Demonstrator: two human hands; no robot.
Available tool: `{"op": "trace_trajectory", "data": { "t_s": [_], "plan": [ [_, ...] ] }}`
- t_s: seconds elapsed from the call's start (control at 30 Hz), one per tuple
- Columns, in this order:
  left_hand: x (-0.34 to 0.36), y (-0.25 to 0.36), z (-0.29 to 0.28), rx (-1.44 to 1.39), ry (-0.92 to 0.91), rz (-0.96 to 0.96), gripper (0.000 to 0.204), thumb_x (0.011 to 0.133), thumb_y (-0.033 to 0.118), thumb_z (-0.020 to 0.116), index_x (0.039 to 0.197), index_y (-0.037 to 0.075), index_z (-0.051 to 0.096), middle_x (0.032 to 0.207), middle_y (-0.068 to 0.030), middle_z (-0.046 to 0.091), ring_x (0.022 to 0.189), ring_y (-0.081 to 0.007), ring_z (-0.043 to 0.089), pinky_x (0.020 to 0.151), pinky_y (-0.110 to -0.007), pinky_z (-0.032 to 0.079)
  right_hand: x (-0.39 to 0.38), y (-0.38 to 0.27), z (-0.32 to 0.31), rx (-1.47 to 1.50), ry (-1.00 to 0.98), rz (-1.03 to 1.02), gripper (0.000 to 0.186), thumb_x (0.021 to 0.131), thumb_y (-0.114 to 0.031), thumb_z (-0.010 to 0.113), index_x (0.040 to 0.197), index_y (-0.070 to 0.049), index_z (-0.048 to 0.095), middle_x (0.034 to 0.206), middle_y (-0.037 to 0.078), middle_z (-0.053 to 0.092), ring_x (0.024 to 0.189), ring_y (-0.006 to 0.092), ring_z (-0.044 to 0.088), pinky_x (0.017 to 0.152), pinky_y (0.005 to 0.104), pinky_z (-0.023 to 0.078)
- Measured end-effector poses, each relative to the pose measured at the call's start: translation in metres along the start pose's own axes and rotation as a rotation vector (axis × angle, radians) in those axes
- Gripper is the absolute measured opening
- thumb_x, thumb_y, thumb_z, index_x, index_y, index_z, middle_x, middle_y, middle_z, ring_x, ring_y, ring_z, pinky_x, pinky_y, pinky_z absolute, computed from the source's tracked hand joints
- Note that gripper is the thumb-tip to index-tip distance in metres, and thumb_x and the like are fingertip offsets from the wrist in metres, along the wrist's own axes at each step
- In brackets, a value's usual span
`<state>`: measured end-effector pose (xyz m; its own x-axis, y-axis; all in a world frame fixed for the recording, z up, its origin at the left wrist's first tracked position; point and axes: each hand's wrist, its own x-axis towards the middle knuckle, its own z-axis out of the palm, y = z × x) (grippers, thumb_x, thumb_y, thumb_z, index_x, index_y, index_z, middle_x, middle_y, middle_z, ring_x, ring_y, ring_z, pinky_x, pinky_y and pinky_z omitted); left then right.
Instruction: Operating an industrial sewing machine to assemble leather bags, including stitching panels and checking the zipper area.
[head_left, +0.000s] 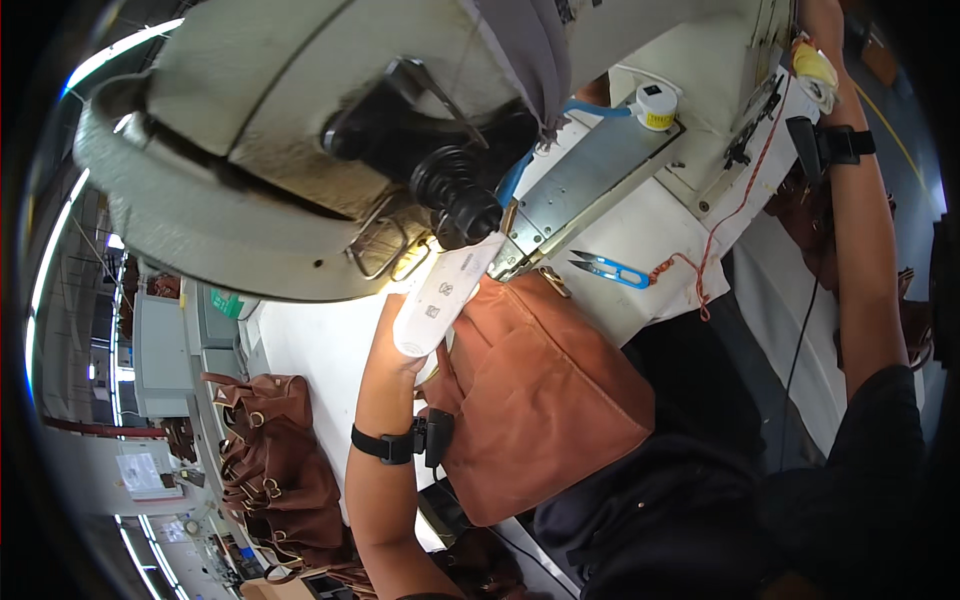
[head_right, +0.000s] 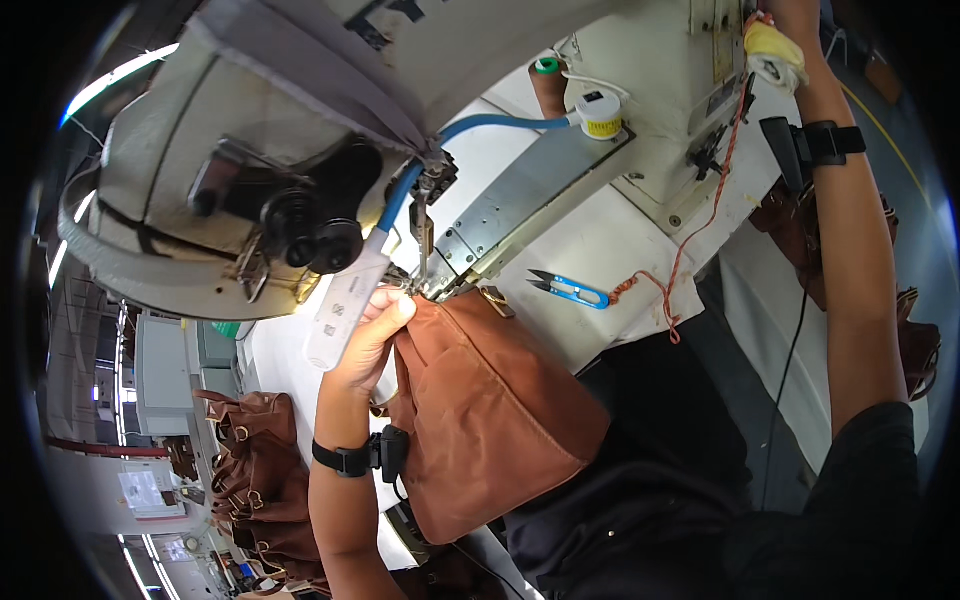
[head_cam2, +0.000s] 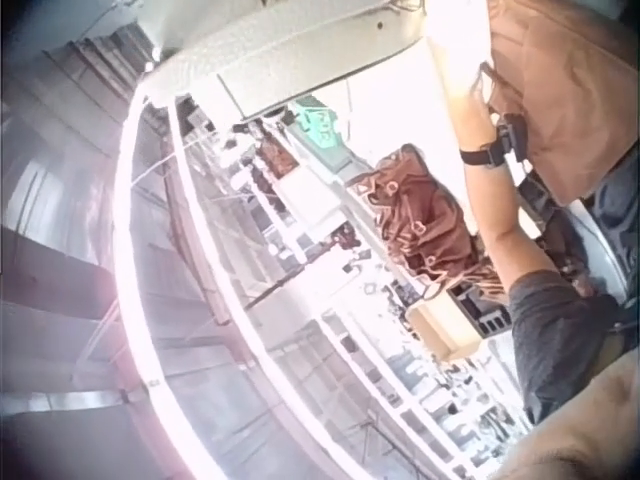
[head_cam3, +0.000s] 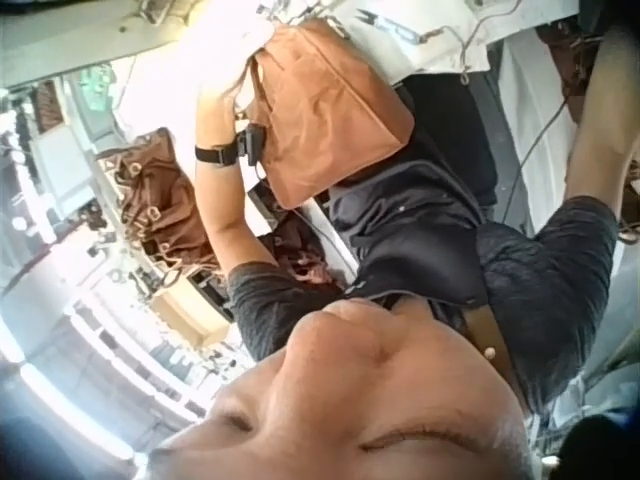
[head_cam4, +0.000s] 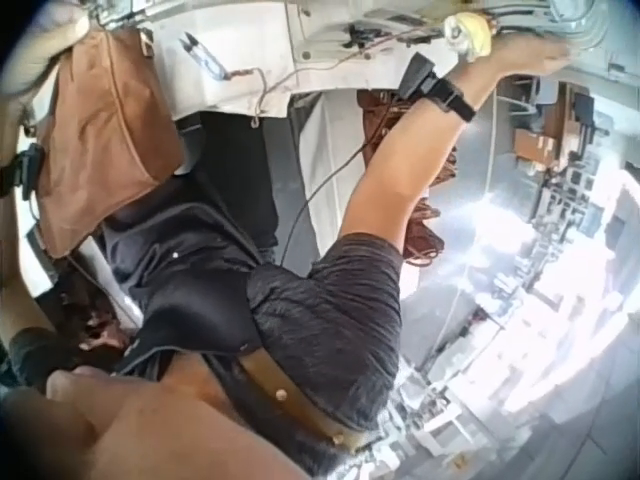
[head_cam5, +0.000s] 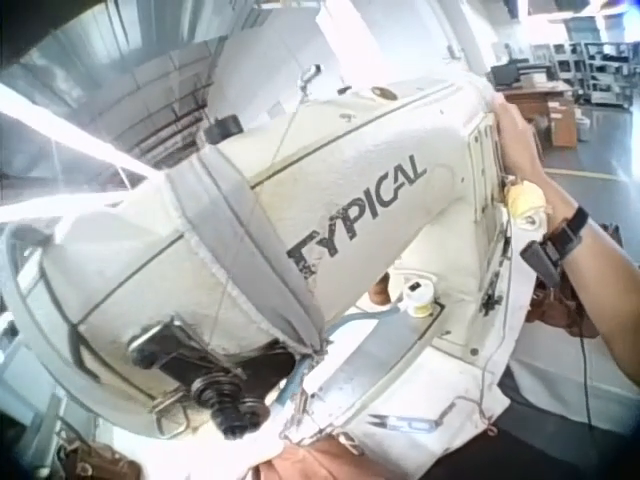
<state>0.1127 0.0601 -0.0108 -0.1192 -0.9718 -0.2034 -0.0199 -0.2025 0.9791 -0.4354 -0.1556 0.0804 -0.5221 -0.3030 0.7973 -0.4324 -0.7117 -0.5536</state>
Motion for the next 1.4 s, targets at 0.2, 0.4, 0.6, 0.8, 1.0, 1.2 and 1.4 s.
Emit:
{"op": "trace_trajectory", "data": {
  "t_s": [0.2,0.4,0.6,0.8,1.0,1.2,1.4],
  "plan": [
    [-0.01,0.013,0.01,0.386,-0.023,0.025,0.024,0.103,0.028,0.068,0.106,0.005,0.072,0.098,0.0034,0.07,0.092,-0.0053,0.06,0.085,-0.027,0.048,-0.016,-0.065,-0.036,-0.019,0.08,0.032,0.056,0.109,-0.03,0.038,0.112,0.022,0.061,0.111,0.034,0.069,0.086,0.0375,0.062,0.077,0.0479,0.054],
    [-0.024,0.022,0.022,0.462,0.001,-0.043,0.024,0.102,0.026,0.069,0.107,0.003,0.072,0.099,0.0029,0.07,0.091,-0.005,0.06,0.086,-0.024,0.048,-0.236,-0.208,-0.053,0.364,-0.917,0.514,0.031,0.111,-0.018,0.047,0.115,0.006,0.066,0.104,0.014,0.072,0.091,0.0169,0.069,0.083,0.0307,0.055],
    [-0.012,0.019,0.013,0.46,-0.06,-0.056,0.026,0.097,0.021,0.074,0.113,0.0,0.072,0.107,-0.0022,0.074,0.095,-0.0083,0.064,0.089,-0.026,0.051,-0.303,-0.203,0.029,0.557,-1.139,1.101,0.034,0.106,-0.024,0.06,0.126,0.003,0.066,0.116,0.01,0.072,0.11,0.0134,0.065,0.092,0.0263,0.051],
    [-0.015,0.041,0.027,0.452,-0.041,-0.073,0.022,0.095,0.014,0.075,0.11,-0.001,0.072,0.103,-0.0054,0.076,0.091,-0.0101,0.067,0.084,-0.027,0.054,-0.296,-0.203,0.031,0.874,-1.188,1.438,0.033,0.103,-0.02,0.065,0.126,0.002,0.069,0.112,0.005,0.072,0.103,0.0074,0.063,0.091,0.024,0.05],
    [-0.018,0.035,0.028,0.496,-0.088,0.007,0.02,0.097,0.018,0.073,0.109,0.002,0.071,0.102,-0.0016,0.074,0.09,-0.0063,0.064,0.082,-0.025,0.052,-0.27,-0.214,0.04,0.811,-1.206,1.411,0.037,0.094,-0.007,0.066,0.129,0.008,0.067,0.116,0.01,0.073,0.106,0.0115,0.066,0.097,0.0264,0.051],
    [-0.023,0.041,0.036,0.371,-0.104,-0.086,0.019,0.095,0.021,0.077,0.104,0.006,0.07,0.098,0.0025,0.07,0.091,-0.0056,0.061,0.082,-0.025,0.051,-0.253,-0.22,0.047,0.74,-1.312,1.459,0.039,0.09,-0.006,0.063,0.126,0.009,0.068,0.116,0.013,0.073,0.106,0.0147,0.067,0.097,0.0279,0.051],
    [-0.023,0.05,0.05,0.387,-0.074,0.165,0.035,0.087,0.015,0.085,0.116,0.0,0.071,0.103,-0.0044,0.074,0.093,-0.0113,0.065,0.084,-0.028,0.053,-0.258,-0.215,0.049,0.783,-1.229,1.558,0.039,0.089,-0.006,0.062,0.124,0.01,0.068,0.116,0.015,0.073,0.105,0.0154,0.067,0.098,0.0289,0.05]
  ]
}}
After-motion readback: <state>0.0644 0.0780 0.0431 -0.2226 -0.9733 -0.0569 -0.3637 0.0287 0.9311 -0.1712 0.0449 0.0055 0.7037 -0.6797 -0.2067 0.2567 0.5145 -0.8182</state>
